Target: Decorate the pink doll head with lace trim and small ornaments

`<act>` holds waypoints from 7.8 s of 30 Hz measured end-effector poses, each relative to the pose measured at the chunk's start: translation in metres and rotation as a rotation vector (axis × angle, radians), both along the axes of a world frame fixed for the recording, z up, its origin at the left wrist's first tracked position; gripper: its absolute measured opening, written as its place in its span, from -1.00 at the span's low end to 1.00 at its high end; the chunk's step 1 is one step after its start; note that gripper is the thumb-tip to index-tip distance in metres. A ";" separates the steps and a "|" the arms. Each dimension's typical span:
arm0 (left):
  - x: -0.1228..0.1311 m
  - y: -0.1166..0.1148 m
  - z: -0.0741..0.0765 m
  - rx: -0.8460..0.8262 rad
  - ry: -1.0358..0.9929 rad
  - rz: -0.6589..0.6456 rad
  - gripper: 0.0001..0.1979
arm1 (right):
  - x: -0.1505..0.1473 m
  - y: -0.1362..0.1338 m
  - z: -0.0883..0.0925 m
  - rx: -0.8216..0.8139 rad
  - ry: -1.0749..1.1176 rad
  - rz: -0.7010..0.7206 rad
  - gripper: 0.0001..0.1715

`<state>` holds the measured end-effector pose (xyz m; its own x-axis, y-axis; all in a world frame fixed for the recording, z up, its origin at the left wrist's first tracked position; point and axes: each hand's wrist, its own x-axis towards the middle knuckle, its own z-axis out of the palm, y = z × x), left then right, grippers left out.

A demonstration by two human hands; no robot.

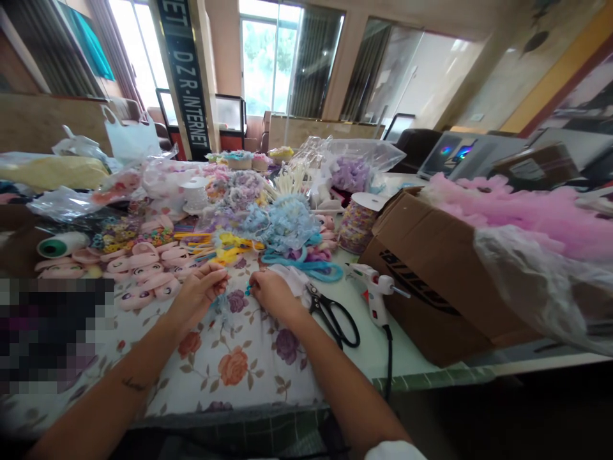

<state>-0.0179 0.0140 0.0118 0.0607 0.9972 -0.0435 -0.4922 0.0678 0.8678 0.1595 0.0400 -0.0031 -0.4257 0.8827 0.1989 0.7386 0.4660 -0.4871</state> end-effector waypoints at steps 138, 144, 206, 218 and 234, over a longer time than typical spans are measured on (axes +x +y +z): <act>0.012 -0.005 -0.017 0.106 0.197 -0.019 -0.82 | -0.029 -0.035 0.007 -0.500 1.329 -0.160 -0.76; 0.014 -0.007 -0.011 0.115 0.187 0.015 -0.82 | -0.029 -0.034 0.006 -0.498 1.319 -0.156 -0.74; 0.015 -0.009 -0.014 0.096 0.162 0.030 -0.83 | -0.036 -0.039 -0.002 -0.453 1.420 -0.178 -0.78; 0.015 -0.010 -0.011 0.104 0.167 0.035 -0.85 | -0.037 -0.040 0.000 -0.487 1.430 -0.188 -0.78; 0.013 -0.009 -0.012 0.144 0.226 0.033 -0.86 | -0.036 -0.041 0.001 -0.452 1.378 -0.211 -0.78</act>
<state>-0.0048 0.0048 -0.0001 0.0332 0.9954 0.0903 -0.2844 -0.0772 0.9556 0.1235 -0.0007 -0.0022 0.0097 0.9996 0.0280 -0.3886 0.0296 -0.9209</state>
